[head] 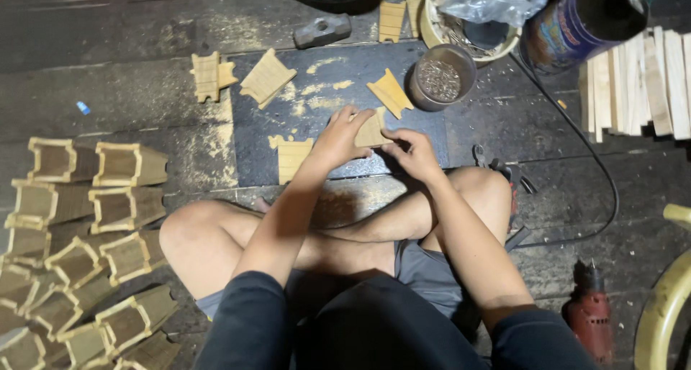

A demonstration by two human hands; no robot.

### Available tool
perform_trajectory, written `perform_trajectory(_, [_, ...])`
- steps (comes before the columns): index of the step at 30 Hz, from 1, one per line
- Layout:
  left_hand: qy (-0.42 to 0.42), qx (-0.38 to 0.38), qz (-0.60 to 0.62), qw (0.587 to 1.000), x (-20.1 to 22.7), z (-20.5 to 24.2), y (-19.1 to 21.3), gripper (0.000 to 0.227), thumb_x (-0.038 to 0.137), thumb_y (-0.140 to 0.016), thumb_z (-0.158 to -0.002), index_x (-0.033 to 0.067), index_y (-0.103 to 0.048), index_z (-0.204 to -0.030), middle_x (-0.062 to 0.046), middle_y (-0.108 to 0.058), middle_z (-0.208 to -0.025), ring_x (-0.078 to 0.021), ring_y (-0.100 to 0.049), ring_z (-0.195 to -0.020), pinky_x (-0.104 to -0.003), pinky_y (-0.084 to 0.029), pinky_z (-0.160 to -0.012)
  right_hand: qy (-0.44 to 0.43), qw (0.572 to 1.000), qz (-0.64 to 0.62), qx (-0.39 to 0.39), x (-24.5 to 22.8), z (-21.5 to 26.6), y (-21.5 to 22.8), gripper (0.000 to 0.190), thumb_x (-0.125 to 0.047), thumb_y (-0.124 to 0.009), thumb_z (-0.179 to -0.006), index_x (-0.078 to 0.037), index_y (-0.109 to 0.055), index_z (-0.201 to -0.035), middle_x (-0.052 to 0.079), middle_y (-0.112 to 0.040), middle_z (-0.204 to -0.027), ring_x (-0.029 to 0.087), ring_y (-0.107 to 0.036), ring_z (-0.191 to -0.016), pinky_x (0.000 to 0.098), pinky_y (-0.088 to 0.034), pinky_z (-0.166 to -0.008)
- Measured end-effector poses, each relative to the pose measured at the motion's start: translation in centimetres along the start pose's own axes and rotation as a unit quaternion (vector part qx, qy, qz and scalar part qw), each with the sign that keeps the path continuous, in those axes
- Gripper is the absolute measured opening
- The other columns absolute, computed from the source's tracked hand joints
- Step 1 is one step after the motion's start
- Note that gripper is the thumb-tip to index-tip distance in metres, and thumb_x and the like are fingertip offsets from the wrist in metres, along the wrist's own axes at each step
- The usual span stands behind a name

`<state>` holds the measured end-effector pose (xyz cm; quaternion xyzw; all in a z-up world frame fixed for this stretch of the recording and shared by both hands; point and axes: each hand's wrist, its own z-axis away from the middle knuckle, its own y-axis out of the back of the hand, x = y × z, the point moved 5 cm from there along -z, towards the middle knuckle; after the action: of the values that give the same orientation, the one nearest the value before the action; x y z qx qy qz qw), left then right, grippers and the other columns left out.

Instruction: The person assembles wooden components by applying adhesive, positioning the pieces, and securing them with a hammer and nails.

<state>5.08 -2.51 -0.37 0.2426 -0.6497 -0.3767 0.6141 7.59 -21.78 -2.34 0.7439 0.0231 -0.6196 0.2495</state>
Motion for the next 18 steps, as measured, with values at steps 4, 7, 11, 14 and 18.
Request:
perform_trajectory(4, [0.032, 0.117, 0.011, 0.993, 0.4, 1.2, 1.7, 0.097, 0.030, -0.097, -0.064, 0.0110, -0.052, -0.147, -0.022, -0.044, -0.140, -0.0536, -0.050, -0.130, -0.057, -0.048, -0.113, -0.008, 0.999, 0.045, 0.022, 1.6, -0.4, -0.1, 0.016, -0.006, -0.087, -0.084, -0.012, -0.081, -0.096, 0.008, -0.080, -0.096, 0.025, -0.075, -0.101, 0.0332, -0.056, -0.088])
perform_trajectory(7, [0.115, 0.206, 0.137, 0.962, -1.4, 4.1, 1.5, 0.079, 0.024, -0.094, -0.072, 0.0067, -0.058, -0.140, -0.024, -0.059, -0.129, -0.0487, -0.062, -0.121, -0.054, -0.052, -0.105, -0.016, 0.998, 0.051, 0.026, 1.5, -0.4, -0.2, 0.016, -0.006, -0.087, -0.084, -0.013, -0.082, -0.097, 0.007, -0.080, -0.096, 0.024, -0.075, -0.102, 0.0328, -0.056, -0.087])
perform_trajectory(11, [0.222, 0.218, 0.233, 0.922, -5.6, 4.4, -5.3, 0.034, 0.024, -0.080, -0.090, 0.0184, -0.074, -0.123, -0.012, -0.079, -0.102, -0.0300, -0.076, -0.102, -0.040, -0.061, -0.088, 0.038, 0.996, 0.078, -0.031, 2.9, -0.3, 0.6, 0.014, -0.005, -0.084, -0.086, -0.004, -0.080, -0.099, 0.019, -0.078, -0.101, 0.039, -0.072, -0.104, 0.0452, -0.056, -0.094])
perform_trajectory(14, [0.176, 0.288, 0.220, 0.915, -5.1, 6.1, -4.5, 0.015, 0.026, -0.081, -0.086, 0.0223, -0.078, -0.101, -0.006, -0.080, -0.095, -0.0285, -0.077, -0.096, -0.035, -0.062, -0.083, 0.053, 0.991, 0.102, -0.062, 3.7, 0.2, 0.5, 0.014, -0.002, -0.080, -0.092, -0.010, -0.081, -0.103, 0.014, -0.077, -0.106, 0.035, -0.071, -0.111, 0.0409, -0.054, -0.098])
perform_trajectory(18, [0.227, 0.284, 0.169, 0.916, -5.4, 6.6, -3.8, 0.019, 0.036, -0.082, -0.077, 0.0247, -0.078, -0.092, -0.001, -0.080, -0.091, -0.0247, -0.077, -0.092, -0.035, -0.058, -0.080, 0.092, 0.987, 0.117, -0.062, 2.0, 0.3, 0.1, 0.014, 0.000, -0.079, -0.098, 0.002, -0.078, -0.112, 0.021, -0.075, -0.113, 0.031, -0.070, -0.112, 0.0385, -0.053, -0.100])
